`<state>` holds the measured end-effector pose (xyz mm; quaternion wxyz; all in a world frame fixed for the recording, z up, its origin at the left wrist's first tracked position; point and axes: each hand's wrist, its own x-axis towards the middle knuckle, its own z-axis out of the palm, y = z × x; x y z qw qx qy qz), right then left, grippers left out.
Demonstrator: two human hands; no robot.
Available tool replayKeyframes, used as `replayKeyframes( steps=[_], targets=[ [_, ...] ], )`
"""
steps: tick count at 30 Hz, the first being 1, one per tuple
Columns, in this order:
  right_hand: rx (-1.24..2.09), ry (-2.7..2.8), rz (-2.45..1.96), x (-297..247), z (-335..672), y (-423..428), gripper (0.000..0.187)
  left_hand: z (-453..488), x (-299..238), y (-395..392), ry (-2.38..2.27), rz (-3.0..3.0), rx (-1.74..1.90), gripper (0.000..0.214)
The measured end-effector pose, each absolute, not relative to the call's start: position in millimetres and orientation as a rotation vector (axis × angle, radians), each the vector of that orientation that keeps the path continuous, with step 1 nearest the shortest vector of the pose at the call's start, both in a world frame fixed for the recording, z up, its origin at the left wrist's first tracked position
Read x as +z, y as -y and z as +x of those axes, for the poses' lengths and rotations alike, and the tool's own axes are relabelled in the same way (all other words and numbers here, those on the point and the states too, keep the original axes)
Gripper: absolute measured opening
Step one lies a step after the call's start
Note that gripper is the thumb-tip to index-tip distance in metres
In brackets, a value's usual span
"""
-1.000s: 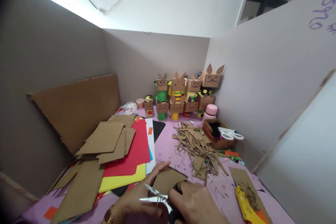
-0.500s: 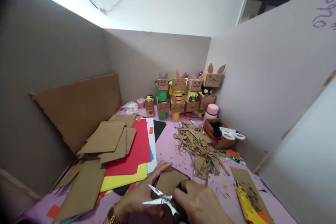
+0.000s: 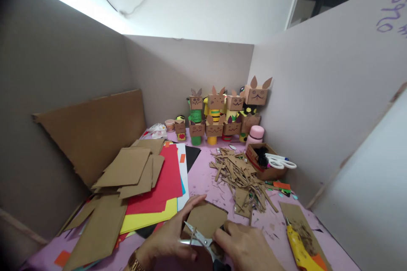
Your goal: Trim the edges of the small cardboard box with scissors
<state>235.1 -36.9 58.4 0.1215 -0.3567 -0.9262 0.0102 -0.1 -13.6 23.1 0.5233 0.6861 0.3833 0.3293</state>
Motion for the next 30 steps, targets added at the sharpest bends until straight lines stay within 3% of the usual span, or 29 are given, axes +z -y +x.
replayKeyframes(
  steps=[10,16,30],
  targets=[
    [0.124,2.718,-1.021,65.6,224.4,36.6,0.036,2.5,23.5,19.0,-0.892,1.672,0.788,0.112],
    [0.139,2.722,-1.063,62.4,223.2,36.3,0.028,3.0,20.5,17.5,-0.901,1.695,0.782,0.114],
    [0.073,2.722,-1.004,59.3,223.7,36.2,0.027,2.5,20.2,16.4,-0.91,1.656,0.773,0.116]
  ],
)
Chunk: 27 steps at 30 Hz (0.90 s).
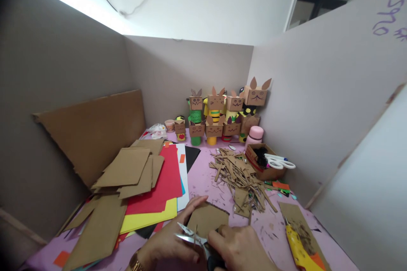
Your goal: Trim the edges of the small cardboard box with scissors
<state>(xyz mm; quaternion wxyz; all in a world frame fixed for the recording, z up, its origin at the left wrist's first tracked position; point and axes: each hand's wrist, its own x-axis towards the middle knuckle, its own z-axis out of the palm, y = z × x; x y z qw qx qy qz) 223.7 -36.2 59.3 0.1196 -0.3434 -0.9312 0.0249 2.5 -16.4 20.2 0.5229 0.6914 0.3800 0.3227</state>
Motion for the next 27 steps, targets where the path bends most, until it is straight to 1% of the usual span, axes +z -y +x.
replayKeyframes(
  steps=[5,13,27],
  targets=[
    [0.009,2.777,-1.007,68.3,218.7,36.7,0.019,1.0,20.1,16.1,-0.91,1.725,0.712,0.112],
    [0.06,2.794,-1.051,62.1,219.4,38.5,0.022,3.3,22.9,18.2,-0.941,1.669,0.752,0.119],
    [-0.034,2.739,-0.94,64.0,222.6,37.2,0.022,3.4,25.8,20.4,-0.904,1.674,0.774,0.113]
  ],
)
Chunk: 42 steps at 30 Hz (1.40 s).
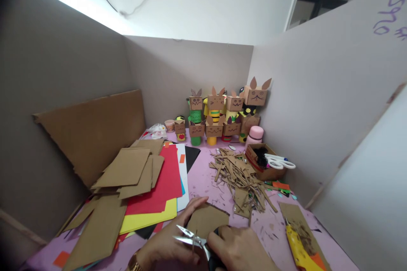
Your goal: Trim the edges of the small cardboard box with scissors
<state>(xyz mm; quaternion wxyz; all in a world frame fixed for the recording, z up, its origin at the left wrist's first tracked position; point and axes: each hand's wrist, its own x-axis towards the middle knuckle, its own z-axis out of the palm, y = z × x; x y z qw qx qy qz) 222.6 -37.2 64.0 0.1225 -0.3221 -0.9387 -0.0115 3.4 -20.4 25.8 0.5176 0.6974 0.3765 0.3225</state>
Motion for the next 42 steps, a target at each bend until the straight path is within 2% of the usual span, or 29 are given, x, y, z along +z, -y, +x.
replayKeyframes(
  steps=[5,10,22,28,32,38,40,42],
  targets=[
    [-0.18,2.715,-0.894,65.6,218.4,35.9,0.022,2.7,27.6,20.9,-0.894,1.725,0.749,0.107],
    [-0.177,2.732,-0.864,56.5,220.3,35.0,0.026,5.8,27.4,21.6,-0.965,1.677,0.774,0.11],
    [-0.211,2.778,-0.849,52.0,220.6,34.9,0.021,5.2,23.6,16.7,-0.97,1.621,0.765,0.117],
    [0.162,2.722,-0.999,58.7,224.9,37.3,0.019,9.6,28.0,20.5,-0.983,1.658,0.74,0.112],
    [0.572,2.316,-1.162,66.5,234.0,31.7,0.014,10.7,25.1,20.3,-0.979,1.619,0.733,0.112],
    [1.346,0.936,-1.136,31.9,237.2,12.0,0.039,12.7,16.0,15.8,-0.979,1.559,1.008,0.111],
    [1.568,0.746,-1.108,11.9,232.1,8.3,0.047,14.4,15.2,15.5,-1.093,1.594,1.168,0.103],
    [1.602,0.764,-1.102,-4.4,225.5,6.0,0.051,14.5,13.9,15.4,-1.235,1.682,1.293,0.092]
  ],
)
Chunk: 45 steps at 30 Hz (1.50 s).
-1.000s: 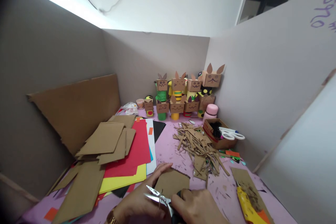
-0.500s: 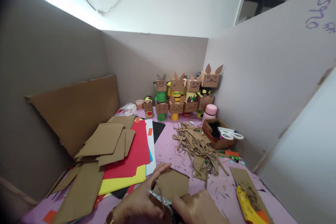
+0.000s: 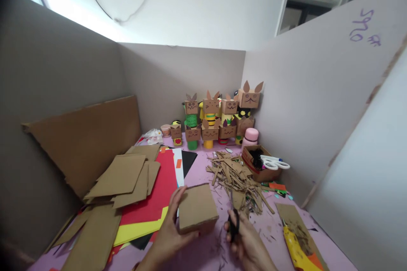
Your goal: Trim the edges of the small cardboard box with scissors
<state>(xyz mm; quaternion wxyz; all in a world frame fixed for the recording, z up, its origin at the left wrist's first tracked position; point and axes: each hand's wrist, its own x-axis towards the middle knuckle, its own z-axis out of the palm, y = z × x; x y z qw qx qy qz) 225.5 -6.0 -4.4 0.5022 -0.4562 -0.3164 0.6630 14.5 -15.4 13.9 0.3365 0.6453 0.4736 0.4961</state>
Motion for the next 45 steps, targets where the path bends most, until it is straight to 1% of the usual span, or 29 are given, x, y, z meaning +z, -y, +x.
replayKeyframes(
  steps=[4,7,11,13,16,19,22,26,29,31,33,35,37,39,41,43,45],
  targets=[
    [1.517,0.844,-1.018,-19.3,212.2,-0.6,0.062,11.1,6.1,14.1,-1.422,1.884,1.441,0.078],
    [1.444,0.87,-0.984,-22.4,202.5,-6.0,0.067,12.1,0.5,15.0,-1.403,1.935,1.564,0.067],
    [1.344,0.94,-0.976,-27.4,192.6,-7.5,0.058,19.4,0.3,20.2,-1.316,1.998,1.704,0.06],
    [1.303,0.998,-0.949,-30.1,190.9,-6.6,0.054,22.1,1.0,22.0,-1.322,2.026,1.688,0.057],
    [1.273,1.076,-0.908,-32.1,191.5,-4.8,0.053,23.0,1.6,21.5,-1.385,1.879,1.627,0.052],
    [1.296,1.107,-0.877,-29.1,191.9,-2.1,0.061,22.6,5.3,19.1,-1.362,1.605,1.545,0.06],
    [1.364,1.114,-0.768,-21.4,190.7,1.4,0.072,24.9,12.8,18.9,-1.146,1.247,1.474,0.073],
    [1.451,1.124,-0.701,-10.9,191.0,4.9,0.07,31.5,18.9,20.4,-1.005,0.915,1.401,0.088],
    [1.464,1.104,-0.732,-7.1,192.5,5.7,0.071,33.2,16.9,17.5,-0.986,0.847,1.378,0.089],
    [1.437,1.079,-0.755,-7.0,193.0,6.1,0.071,30.4,15.3,13.9,-1.097,0.953,1.426,0.085],
    [1.385,1.072,-0.775,-9.2,192.5,6.9,0.07,24.3,16.5,11.1,-1.314,1.214,1.485,0.081],
    [1.333,1.117,-0.806,-14.2,191.5,7.8,0.071,16.8,20.4,11.0,-1.514,1.517,1.4,0.082],
    [1.245,1.225,-0.825,-22.2,191.0,8.5,0.075,10.0,25.1,13.5,-1.589,1.705,1.311,0.086],
    [1.1,1.343,-0.827,-32.0,191.9,8.4,0.078,5.6,28.1,17.0,-1.547,1.823,1.214,0.091],
    [0.966,1.419,-0.842,-41.3,194.3,7.8,0.079,3.6,28.6,19.7,-1.452,1.883,1.085,0.092],
    [0.927,1.524,-0.875,-47.3,197.3,7.6,0.077,3.0,27.1,20.8,-1.382,1.884,0.994,0.09],
    [0.892,1.527,-0.904,-48.8,199.3,8.1,0.078,2.8,25.1,20.6,-1.351,1.864,0.998,0.088]
  ],
)
